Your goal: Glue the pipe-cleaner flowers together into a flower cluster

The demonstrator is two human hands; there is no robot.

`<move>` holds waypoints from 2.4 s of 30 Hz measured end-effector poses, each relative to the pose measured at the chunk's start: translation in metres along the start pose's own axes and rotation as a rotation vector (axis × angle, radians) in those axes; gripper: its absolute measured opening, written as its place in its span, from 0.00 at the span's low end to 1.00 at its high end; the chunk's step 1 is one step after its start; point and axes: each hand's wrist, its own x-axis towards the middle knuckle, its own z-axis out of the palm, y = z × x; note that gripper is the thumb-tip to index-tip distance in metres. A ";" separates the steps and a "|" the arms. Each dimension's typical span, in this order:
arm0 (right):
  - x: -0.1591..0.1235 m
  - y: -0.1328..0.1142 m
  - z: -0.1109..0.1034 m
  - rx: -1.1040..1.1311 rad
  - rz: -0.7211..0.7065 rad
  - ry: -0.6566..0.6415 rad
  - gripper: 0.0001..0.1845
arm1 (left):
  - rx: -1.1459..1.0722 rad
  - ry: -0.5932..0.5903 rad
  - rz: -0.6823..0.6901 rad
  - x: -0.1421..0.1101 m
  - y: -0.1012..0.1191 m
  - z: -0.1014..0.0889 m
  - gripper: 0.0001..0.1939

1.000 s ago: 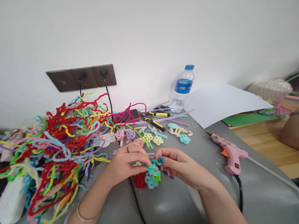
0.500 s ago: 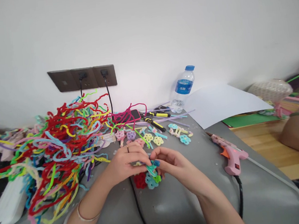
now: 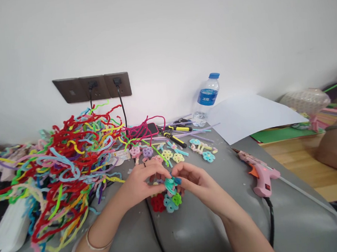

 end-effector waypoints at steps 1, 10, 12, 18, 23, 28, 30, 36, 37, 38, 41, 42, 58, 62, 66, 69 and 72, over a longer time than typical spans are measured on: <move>0.000 0.001 -0.001 0.014 -0.003 -0.004 0.17 | -0.015 -0.011 0.009 0.000 0.000 0.000 0.07; 0.001 0.014 -0.001 0.210 0.015 -0.076 0.16 | -0.076 -0.015 0.023 0.001 0.001 -0.002 0.07; 0.001 0.015 -0.001 0.251 0.017 -0.059 0.15 | -0.094 -0.048 -0.054 -0.001 0.001 -0.002 0.09; 0.002 0.015 -0.007 0.273 -0.039 0.121 0.13 | -0.376 -0.037 -0.390 -0.003 0.000 0.001 0.14; 0.003 0.016 -0.007 0.123 -0.185 0.176 0.10 | -0.733 -0.004 -0.644 0.000 -0.001 0.006 0.18; 0.006 0.019 -0.002 -0.039 -0.328 0.212 0.09 | -0.846 0.038 -0.739 0.005 0.001 0.014 0.20; 0.007 0.019 -0.003 -0.086 -0.330 0.228 0.08 | -0.805 0.091 -0.733 0.006 0.002 0.014 0.18; 0.005 0.016 -0.007 -0.094 -0.165 0.207 0.07 | -0.703 0.085 -0.676 0.008 0.002 0.013 0.14; 0.005 0.015 -0.006 -0.091 -0.155 0.215 0.07 | -0.694 0.061 -0.677 0.007 0.002 0.014 0.14; 0.005 0.015 -0.006 -0.094 -0.155 0.224 0.07 | -0.678 0.036 -0.680 0.007 0.001 0.015 0.13; 0.006 0.015 -0.003 -0.137 -0.169 0.238 0.07 | -0.578 0.021 -0.670 0.005 -0.001 0.018 0.13; 0.006 0.015 -0.002 -0.153 -0.170 0.239 0.07 | -0.534 0.033 -0.657 0.004 -0.002 0.018 0.12; 0.005 0.009 -0.001 -0.111 -0.146 0.203 0.11 | -0.251 0.061 -0.473 0.000 0.003 0.021 0.08; 0.003 0.006 0.000 0.081 -0.080 0.168 0.18 | -0.318 0.057 -0.474 -0.001 0.003 0.019 0.08; 0.001 0.002 0.005 0.239 -0.029 0.213 0.24 | -0.384 0.088 -0.449 0.000 0.004 0.017 0.08; 0.001 0.002 0.009 0.311 -0.032 0.243 0.26 | -0.421 0.124 -0.407 0.001 0.004 0.017 0.07; 0.002 0.005 0.016 0.348 -0.082 0.285 0.26 | -0.448 0.184 -0.363 0.003 0.004 0.018 0.06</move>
